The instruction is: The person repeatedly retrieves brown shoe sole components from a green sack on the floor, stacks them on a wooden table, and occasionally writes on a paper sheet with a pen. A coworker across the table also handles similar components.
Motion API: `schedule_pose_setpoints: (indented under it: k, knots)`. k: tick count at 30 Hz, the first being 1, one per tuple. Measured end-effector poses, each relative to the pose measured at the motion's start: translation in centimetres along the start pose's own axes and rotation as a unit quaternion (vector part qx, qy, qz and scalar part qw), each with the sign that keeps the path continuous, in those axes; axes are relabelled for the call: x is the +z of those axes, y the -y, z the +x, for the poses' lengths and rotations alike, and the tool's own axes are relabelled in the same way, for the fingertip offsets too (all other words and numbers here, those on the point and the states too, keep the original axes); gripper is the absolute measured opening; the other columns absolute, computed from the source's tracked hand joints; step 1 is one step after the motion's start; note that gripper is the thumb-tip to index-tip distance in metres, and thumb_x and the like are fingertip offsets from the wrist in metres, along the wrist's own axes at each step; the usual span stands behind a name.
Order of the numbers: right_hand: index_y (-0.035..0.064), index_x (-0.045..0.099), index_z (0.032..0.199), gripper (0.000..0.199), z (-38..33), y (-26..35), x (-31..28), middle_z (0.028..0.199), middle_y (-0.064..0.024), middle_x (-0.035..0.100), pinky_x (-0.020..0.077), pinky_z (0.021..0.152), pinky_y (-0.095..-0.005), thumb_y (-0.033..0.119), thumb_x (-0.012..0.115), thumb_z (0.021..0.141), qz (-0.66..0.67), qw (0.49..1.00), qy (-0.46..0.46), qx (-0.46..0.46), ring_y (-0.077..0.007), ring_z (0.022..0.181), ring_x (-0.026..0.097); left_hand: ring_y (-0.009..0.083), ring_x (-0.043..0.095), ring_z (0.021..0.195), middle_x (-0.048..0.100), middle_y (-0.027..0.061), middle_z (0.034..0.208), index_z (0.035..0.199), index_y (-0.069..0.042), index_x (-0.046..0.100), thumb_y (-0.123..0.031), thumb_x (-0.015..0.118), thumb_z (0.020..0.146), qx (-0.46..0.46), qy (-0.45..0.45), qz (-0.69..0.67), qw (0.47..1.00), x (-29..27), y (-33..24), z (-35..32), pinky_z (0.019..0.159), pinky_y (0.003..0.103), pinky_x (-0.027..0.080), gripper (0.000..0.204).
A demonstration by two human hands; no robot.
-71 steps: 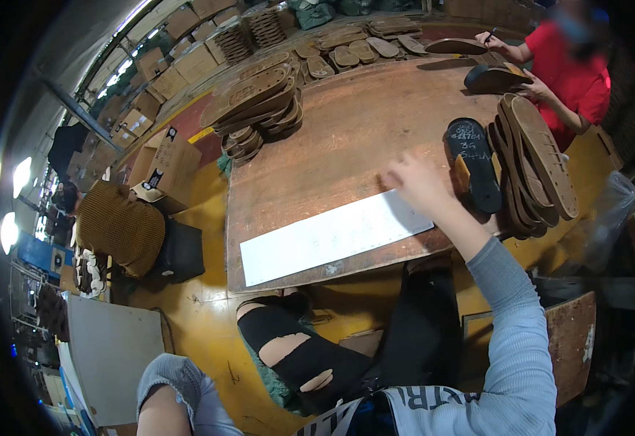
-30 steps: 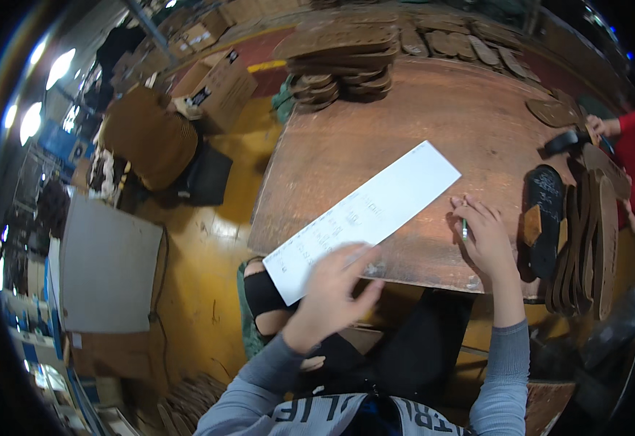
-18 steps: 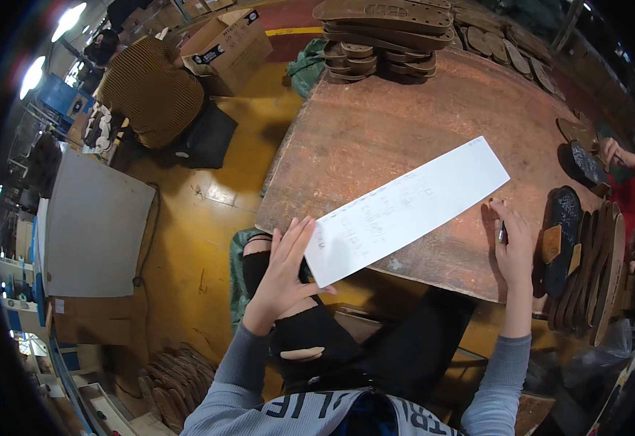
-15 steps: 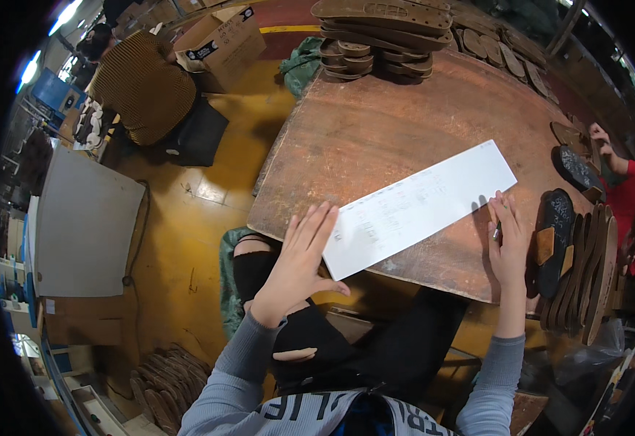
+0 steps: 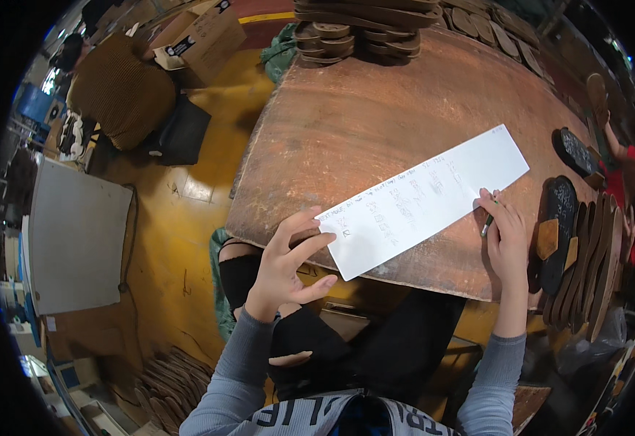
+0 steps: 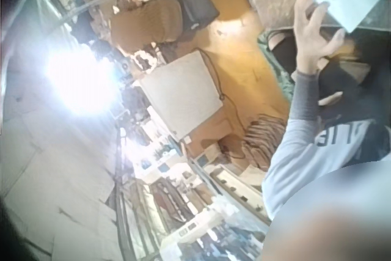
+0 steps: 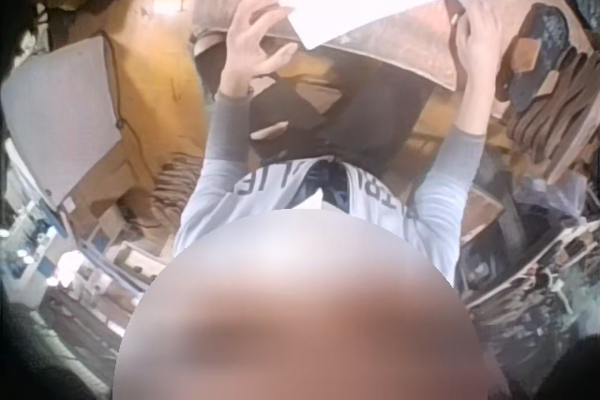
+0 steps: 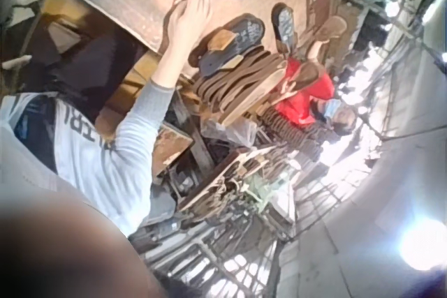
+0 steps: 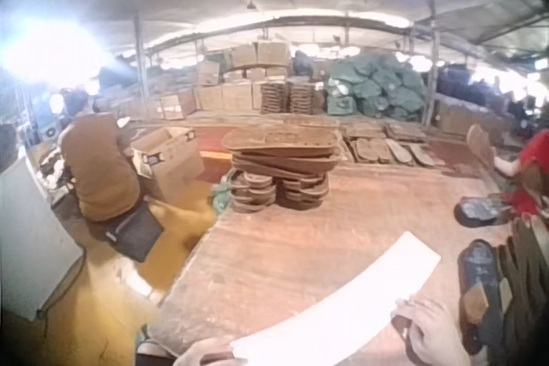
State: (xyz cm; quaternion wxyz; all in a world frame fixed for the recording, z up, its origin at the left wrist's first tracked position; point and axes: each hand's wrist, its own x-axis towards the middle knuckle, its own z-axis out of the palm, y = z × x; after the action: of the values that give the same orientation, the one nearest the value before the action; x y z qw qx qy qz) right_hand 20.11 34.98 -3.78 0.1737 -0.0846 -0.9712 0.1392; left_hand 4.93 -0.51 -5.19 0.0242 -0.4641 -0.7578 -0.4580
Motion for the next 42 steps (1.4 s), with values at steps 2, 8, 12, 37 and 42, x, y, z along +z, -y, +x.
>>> schedule_pose_setpoints:
  k: [2, 8, 12, 37, 42]
  knots:
    - [0.0082, 0.061, 0.119, 0.040, 0.0, -0.1, 0.0, 0.131, -0.0066, 0.064, 0.0371, 0.106, -0.0455, -0.009, 0.050, 0.086, 0.001, 1.000, -0.002, 0.003, -0.0309, 0.129, 0.053, 0.0331, 0.060, 0.114, 0.055, 0.0177, 0.126, 0.107, -0.009, 0.073, -0.034, 0.077, 0.068, 0.023, -0.033, 0.019, 0.999, 0.5, 0.3, 0.0, 0.091, 0.041, 0.052, 0.047]
    - [0.0082, 0.062, 0.118, 0.039, -0.1, -0.1, 0.1, 0.131, -0.0064, 0.063, 0.0375, 0.106, -0.0449, -0.009, 0.052, 0.085, 0.000, 1.000, -0.009, 0.001, -0.0299, 0.128, 0.054, 0.0241, 0.063, 0.080, 0.064, 0.0072, 0.089, 0.098, -0.014, 0.076, -0.051, 0.064, 0.071, 0.083, -0.075, 0.181, 0.977, 2.3, 0.9, -0.3, 0.070, 0.035, 0.051, 0.048]
    - [0.0086, 0.062, 0.118, 0.038, 0.0, -0.1, 0.0, 0.131, -0.0062, 0.063, 0.0374, 0.107, -0.0446, -0.008, 0.052, 0.085, 0.005, 1.000, -0.014, -0.002, -0.0296, 0.128, 0.054, 0.0252, 0.061, 0.073, 0.062, 0.0091, 0.080, 0.095, -0.009, 0.075, -0.055, 0.058, 0.077, 0.091, -0.127, 0.191, 0.969, 3.4, 1.4, -0.4, 0.065, 0.035, 0.048, 0.052]
    - [0.0115, 0.062, 0.118, 0.037, -0.2, -0.1, -0.1, 0.133, -0.0034, 0.062, 0.0370, 0.108, -0.0454, -0.003, 0.056, 0.084, 0.004, 1.000, -0.020, 0.003, -0.0278, 0.128, 0.054, 0.0231, 0.060, 0.071, 0.059, 0.0063, 0.080, 0.094, -0.010, 0.075, -0.047, 0.062, 0.075, 0.106, -0.109, 0.187, 0.970, 2.9, 0.9, 0.3, 0.065, 0.034, 0.048, 0.044]
    - [0.0117, 0.062, 0.116, 0.034, -0.3, -0.1, 0.0, 0.133, -0.0028, 0.062, 0.0374, 0.108, -0.0456, -0.002, 0.057, 0.085, 0.012, 1.000, -0.027, 0.005, -0.0276, 0.128, 0.054, 0.0235, 0.059, 0.071, 0.059, 0.0065, 0.080, 0.095, -0.010, 0.075, -0.047, 0.061, 0.076, 0.109, -0.108, 0.187, 0.970, 2.9, 0.9, 0.3, 0.066, 0.034, 0.048, 0.044]
